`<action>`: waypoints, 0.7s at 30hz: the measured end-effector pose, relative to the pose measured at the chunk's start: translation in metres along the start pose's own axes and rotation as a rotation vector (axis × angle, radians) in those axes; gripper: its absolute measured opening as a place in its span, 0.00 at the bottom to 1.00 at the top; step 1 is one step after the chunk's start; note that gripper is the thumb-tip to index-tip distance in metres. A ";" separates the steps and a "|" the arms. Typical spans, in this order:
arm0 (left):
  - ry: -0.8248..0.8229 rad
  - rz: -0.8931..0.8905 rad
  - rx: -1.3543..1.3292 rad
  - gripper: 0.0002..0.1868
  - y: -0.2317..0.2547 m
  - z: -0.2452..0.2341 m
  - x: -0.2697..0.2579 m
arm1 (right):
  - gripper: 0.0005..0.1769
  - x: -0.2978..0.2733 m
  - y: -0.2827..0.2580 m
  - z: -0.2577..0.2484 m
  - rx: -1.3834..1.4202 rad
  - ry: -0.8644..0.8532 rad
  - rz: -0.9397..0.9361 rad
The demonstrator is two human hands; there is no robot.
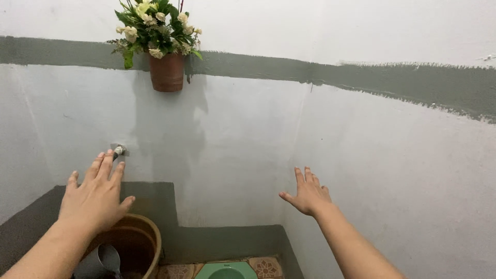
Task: Cleaning the floor and area around a squat toilet using a brush and water.
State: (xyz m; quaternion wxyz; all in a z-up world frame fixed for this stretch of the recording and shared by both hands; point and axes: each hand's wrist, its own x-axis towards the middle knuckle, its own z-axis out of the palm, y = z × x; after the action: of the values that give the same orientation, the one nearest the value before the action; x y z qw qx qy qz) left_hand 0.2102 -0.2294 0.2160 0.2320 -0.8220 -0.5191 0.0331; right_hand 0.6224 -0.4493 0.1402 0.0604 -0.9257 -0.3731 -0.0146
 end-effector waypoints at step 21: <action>-0.084 0.016 -0.229 0.47 0.087 -0.009 0.043 | 0.57 -0.051 -0.008 -0.026 0.035 -0.045 0.048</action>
State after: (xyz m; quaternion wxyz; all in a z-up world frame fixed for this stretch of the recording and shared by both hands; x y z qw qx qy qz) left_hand 0.3057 -0.2258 0.1958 0.1143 -0.8451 -0.5221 0.0101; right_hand 0.5805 -0.4814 0.1632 0.0687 -0.9333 -0.3522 0.0144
